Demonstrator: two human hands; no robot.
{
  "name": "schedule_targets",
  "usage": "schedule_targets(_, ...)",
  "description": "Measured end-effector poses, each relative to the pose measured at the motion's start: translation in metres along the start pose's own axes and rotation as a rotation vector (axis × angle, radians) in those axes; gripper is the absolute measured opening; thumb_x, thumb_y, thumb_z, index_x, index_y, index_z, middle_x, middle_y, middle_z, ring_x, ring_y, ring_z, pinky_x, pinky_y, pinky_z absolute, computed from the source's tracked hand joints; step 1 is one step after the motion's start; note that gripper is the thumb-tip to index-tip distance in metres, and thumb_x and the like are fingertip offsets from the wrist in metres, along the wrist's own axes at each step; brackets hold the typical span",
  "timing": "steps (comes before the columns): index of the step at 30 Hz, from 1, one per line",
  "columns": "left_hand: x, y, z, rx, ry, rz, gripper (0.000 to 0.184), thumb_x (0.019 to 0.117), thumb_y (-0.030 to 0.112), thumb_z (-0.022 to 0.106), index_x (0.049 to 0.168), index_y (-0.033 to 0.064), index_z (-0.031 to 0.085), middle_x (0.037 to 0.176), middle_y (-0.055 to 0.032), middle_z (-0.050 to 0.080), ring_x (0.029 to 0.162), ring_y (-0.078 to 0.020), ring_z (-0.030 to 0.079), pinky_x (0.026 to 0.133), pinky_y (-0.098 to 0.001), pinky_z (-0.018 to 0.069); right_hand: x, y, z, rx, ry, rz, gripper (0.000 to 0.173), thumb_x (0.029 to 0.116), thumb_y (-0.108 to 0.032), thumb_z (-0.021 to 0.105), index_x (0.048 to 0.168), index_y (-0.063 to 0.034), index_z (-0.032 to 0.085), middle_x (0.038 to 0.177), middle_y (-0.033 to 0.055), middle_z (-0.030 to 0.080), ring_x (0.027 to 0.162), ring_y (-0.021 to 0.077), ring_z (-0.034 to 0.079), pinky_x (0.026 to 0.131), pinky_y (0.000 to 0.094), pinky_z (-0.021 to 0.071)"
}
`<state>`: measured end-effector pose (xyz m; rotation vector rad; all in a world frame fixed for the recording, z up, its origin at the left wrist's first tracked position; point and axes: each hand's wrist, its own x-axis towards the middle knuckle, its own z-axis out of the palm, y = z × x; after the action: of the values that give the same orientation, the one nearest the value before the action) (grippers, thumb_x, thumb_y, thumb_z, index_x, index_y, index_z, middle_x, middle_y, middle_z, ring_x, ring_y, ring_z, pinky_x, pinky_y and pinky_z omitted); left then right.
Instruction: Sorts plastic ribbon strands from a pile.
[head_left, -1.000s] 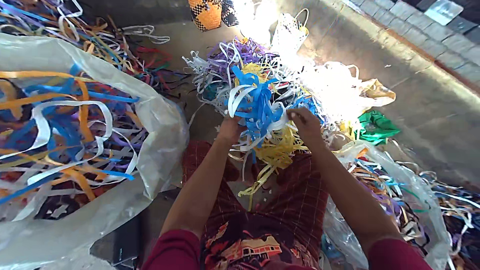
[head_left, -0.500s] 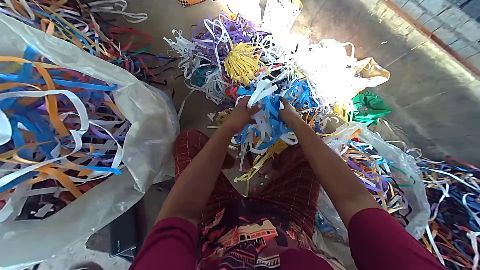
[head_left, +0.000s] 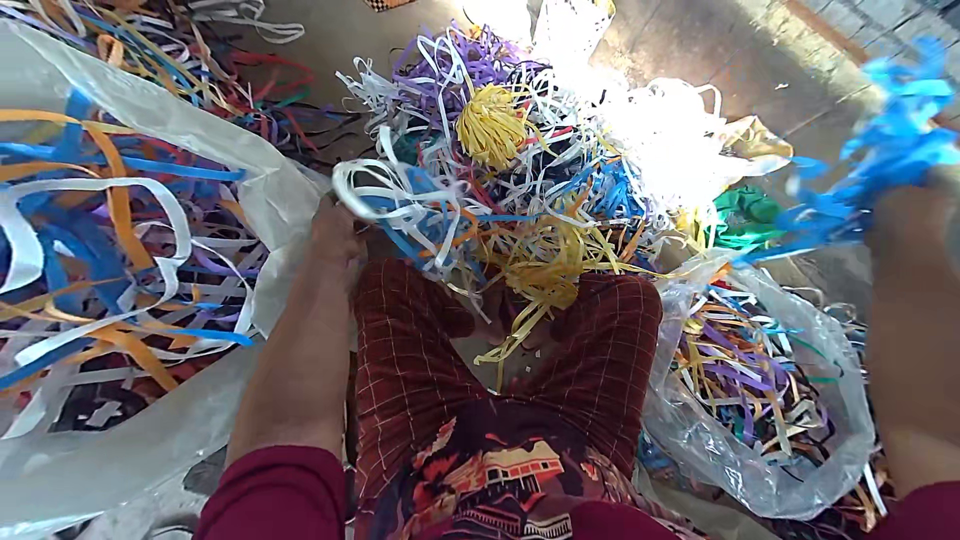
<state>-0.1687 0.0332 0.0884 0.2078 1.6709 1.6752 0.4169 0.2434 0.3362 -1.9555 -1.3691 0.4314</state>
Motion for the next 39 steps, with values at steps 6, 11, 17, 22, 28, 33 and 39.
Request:
schedule_targets(6, -0.006, 0.001, 0.059, -0.096, -0.089, -0.046, 0.044, 0.1111, 0.026, 0.040, 0.154, 0.0231, 0.034, 0.139, -0.0155, 0.053, 0.115, -0.0295, 0.061, 0.089, -0.0498, 0.0552, 0.010, 0.031, 0.012, 0.179, -0.036, -0.223, 0.046, 0.0970, -0.006, 0.054, 0.143, -0.0030, 0.047, 0.122, 0.0120, 0.058, 0.097, 0.0116, 0.059, 0.085, 0.0356, 0.0536)
schedule_targets(11, -0.041, 0.027, 0.117, -0.139, -0.279, -0.008, 0.042, 0.1118, 0.029, 0.038, 0.152, 0.0182, 0.037, 0.125, -0.0144, 0.060, 0.099, -0.0258, 0.067, 0.080, -0.0441, 0.0589, -0.005, 0.009, 0.070, 0.223, -0.219, -0.246, 0.056, 0.0922, -0.005, 0.059, 0.147, -0.0086, 0.045, 0.131, 0.0129, 0.058, 0.101, 0.0171, 0.061, 0.084, 0.0395, 0.0543)
schedule_targets(17, -0.058, 0.054, 0.142, 0.227, -0.606, 0.116, 0.058, 0.1117, 0.032, 0.038, 0.163, 0.0282, 0.013, 0.148, -0.0178, 0.049, 0.122, -0.0354, 0.061, 0.090, -0.0564, 0.0564, -0.034, -0.015, 0.122, 0.192, -0.373, -0.389, 0.062, 0.0911, -0.005, 0.059, 0.151, -0.0026, 0.042, 0.139, 0.0244, 0.053, 0.113, 0.0325, 0.060, 0.091, 0.0502, 0.0529)
schedule_targets(22, -0.045, 0.038, 0.133, 0.722, -0.616, 0.085, 0.057, 0.1100, 0.030, 0.048, 0.161, 0.0205, 0.026, 0.146, -0.0250, 0.051, 0.122, -0.0438, 0.061, 0.094, -0.0636, 0.0520, -0.039, -0.014, 0.163, 0.151, -0.440, -0.456, 0.070, 0.0890, -0.010, 0.063, 0.155, -0.0041, 0.039, 0.143, 0.0289, 0.045, 0.112, 0.0359, 0.057, 0.091, 0.0506, 0.0514)
schedule_targets(28, -0.032, -0.016, 0.110, 0.705, -0.614, -0.008, 0.041, 0.1108, 0.024, 0.044, 0.147, 0.0036, 0.047, 0.136, -0.0245, 0.058, 0.117, -0.0359, 0.063, 0.098, -0.0535, 0.0514, -0.039, 0.012, 0.206, 0.026, -0.465, -0.454, 0.062, 0.0926, -0.012, 0.063, 0.152, -0.0061, 0.046, 0.141, 0.0311, 0.045, 0.113, 0.0400, 0.056, 0.092, 0.0542, 0.0490)
schedule_targets(33, -0.010, -0.071, 0.101, 0.766, -0.561, -0.152, 0.039, 0.1108, 0.022, 0.045, 0.144, 0.0013, 0.050, 0.137, -0.0253, 0.058, 0.121, -0.0371, 0.061, 0.101, -0.0537, 0.0494, -0.051, 0.043, 0.260, 0.059, -0.490, -0.303, 0.058, 0.0936, -0.009, 0.060, 0.150, -0.0059, 0.048, 0.146, 0.0308, 0.044, 0.127, 0.0416, 0.051, 0.100, 0.0550, 0.0472)
schedule_targets(39, 0.021, -0.118, 0.118, 0.848, -0.432, -0.046, 0.035, 0.1095, 0.016, 0.045, 0.136, -0.0037, 0.057, 0.130, -0.0273, 0.062, 0.123, -0.0391, 0.059, 0.107, -0.0557, 0.0435, -0.055, 0.080, 0.312, -0.007, -0.560, -0.078, 0.070, 0.0939, -0.016, 0.067, 0.157, -0.0056, 0.037, 0.157, 0.0377, 0.024, 0.140, 0.0512, 0.035, 0.109, 0.0589, 0.0409)
